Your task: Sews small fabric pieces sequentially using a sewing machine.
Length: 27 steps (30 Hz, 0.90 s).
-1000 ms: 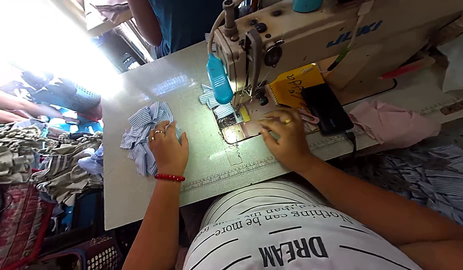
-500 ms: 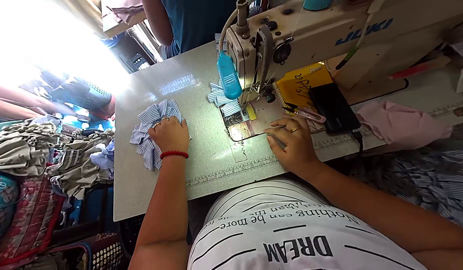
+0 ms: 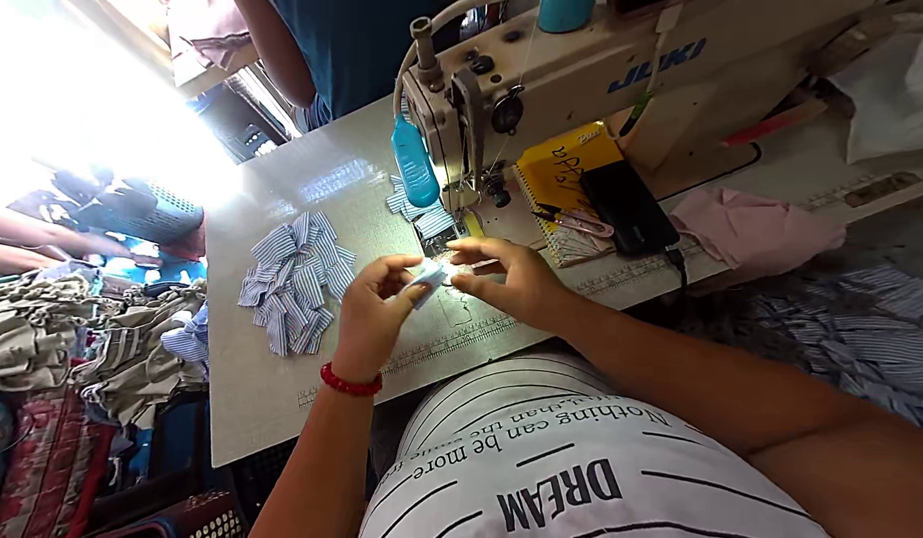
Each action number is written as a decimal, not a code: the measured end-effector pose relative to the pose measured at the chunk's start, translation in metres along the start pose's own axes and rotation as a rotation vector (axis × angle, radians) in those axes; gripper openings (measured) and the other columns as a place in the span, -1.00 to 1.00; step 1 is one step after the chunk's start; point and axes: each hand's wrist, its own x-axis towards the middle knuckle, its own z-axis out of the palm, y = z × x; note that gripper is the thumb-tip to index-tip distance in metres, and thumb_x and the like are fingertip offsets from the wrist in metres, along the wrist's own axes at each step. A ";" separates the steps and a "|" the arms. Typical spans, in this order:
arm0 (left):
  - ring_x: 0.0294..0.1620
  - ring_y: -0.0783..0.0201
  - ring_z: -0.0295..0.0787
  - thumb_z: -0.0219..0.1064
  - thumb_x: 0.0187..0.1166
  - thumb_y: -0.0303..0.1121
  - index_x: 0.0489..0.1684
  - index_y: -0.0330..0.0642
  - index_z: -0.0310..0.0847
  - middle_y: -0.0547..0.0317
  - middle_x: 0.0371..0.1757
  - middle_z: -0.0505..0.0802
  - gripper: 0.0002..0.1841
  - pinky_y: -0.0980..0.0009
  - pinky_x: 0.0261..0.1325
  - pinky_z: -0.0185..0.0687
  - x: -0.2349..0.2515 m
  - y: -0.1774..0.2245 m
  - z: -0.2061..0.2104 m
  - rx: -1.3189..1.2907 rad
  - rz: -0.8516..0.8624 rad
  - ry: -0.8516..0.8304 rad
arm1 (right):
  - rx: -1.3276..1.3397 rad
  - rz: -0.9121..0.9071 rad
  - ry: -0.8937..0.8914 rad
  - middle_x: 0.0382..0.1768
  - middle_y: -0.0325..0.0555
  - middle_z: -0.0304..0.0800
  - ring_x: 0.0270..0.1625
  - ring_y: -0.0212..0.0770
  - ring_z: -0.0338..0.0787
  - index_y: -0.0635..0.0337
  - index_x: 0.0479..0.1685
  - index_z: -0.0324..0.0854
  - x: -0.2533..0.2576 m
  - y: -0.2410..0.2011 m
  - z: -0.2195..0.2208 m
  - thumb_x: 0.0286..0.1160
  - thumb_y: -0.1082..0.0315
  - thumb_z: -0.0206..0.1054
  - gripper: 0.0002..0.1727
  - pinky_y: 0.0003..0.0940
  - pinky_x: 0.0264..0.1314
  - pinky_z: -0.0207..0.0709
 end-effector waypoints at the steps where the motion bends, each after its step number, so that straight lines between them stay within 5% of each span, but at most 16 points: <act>1: -0.27 0.50 0.77 0.55 0.40 -0.49 0.19 -0.20 0.71 0.28 -0.22 0.85 -0.63 0.53 -0.12 0.74 -0.001 0.002 0.006 -0.045 0.003 -0.028 | 0.101 0.058 -0.024 0.08 -0.08 0.87 0.12 -0.28 0.85 0.19 0.41 0.64 0.003 -0.002 0.001 0.54 0.12 0.46 -0.48 -0.29 0.17 0.76; 4: -0.25 0.48 0.79 0.59 0.34 -0.51 0.13 -0.18 0.71 0.29 -0.19 0.86 -0.63 0.54 -0.12 0.76 -0.002 0.002 0.022 -0.141 0.026 -0.028 | 0.275 0.112 0.014 -0.21 -0.16 0.88 -0.26 -0.39 0.85 0.21 0.06 0.76 0.004 -0.001 0.006 0.55 0.29 0.47 -0.77 -0.44 -0.13 0.80; 8: -0.08 0.40 0.80 0.54 0.47 -0.31 0.26 -0.11 0.65 0.20 0.12 0.78 -0.60 0.46 -0.09 0.78 -0.006 -0.003 0.042 -0.174 -0.082 0.049 | 0.264 0.074 0.139 -0.29 -0.18 0.82 -0.37 -0.42 0.80 0.22 -0.14 0.72 -0.002 0.001 0.005 0.64 0.39 0.37 -0.91 -0.52 -0.26 0.76; 13: -0.35 0.38 0.80 0.41 0.59 -0.48 -0.08 -0.20 0.74 0.22 -0.25 0.84 -0.92 0.44 -0.24 0.82 -0.009 -0.001 0.058 -0.467 -0.224 0.088 | 0.120 0.015 0.239 -0.39 -0.25 0.75 -0.43 -0.50 0.67 0.18 -0.23 0.70 -0.004 0.016 0.007 0.65 0.32 0.37 -0.87 -0.61 -0.35 0.59; 17: -0.38 0.39 0.82 0.30 0.67 -0.48 -0.04 -0.19 0.62 0.20 -0.21 0.80 -0.94 0.44 -0.32 0.85 -0.008 -0.004 0.062 -0.398 -0.167 0.089 | 0.101 0.002 0.175 -0.14 -0.14 0.80 -0.23 -0.42 0.81 0.21 0.08 0.68 -0.007 0.019 0.005 0.62 0.31 0.39 -0.80 -0.52 -0.20 0.74; 24: -0.46 0.49 0.69 0.42 0.58 -0.48 0.09 -0.20 0.65 0.24 -0.30 0.78 -0.80 0.56 -0.36 0.67 0.008 -0.018 0.065 -0.212 -0.152 0.167 | -0.007 0.121 0.250 -0.49 -0.19 0.70 -0.55 -0.42 0.62 0.21 -0.16 0.65 0.005 0.029 0.009 0.59 0.33 0.42 -0.87 -0.52 -0.45 0.55; 27: -0.41 0.41 0.69 0.39 0.64 -0.41 0.12 -0.21 0.64 0.11 -0.21 0.79 -0.80 0.47 -0.28 0.66 0.024 -0.029 0.065 0.058 -0.092 0.174 | -0.210 0.203 0.214 -0.40 -0.09 0.75 -0.36 -0.16 0.73 0.24 0.16 0.63 0.025 0.036 0.011 0.62 0.30 0.39 -0.73 -0.12 -0.20 0.63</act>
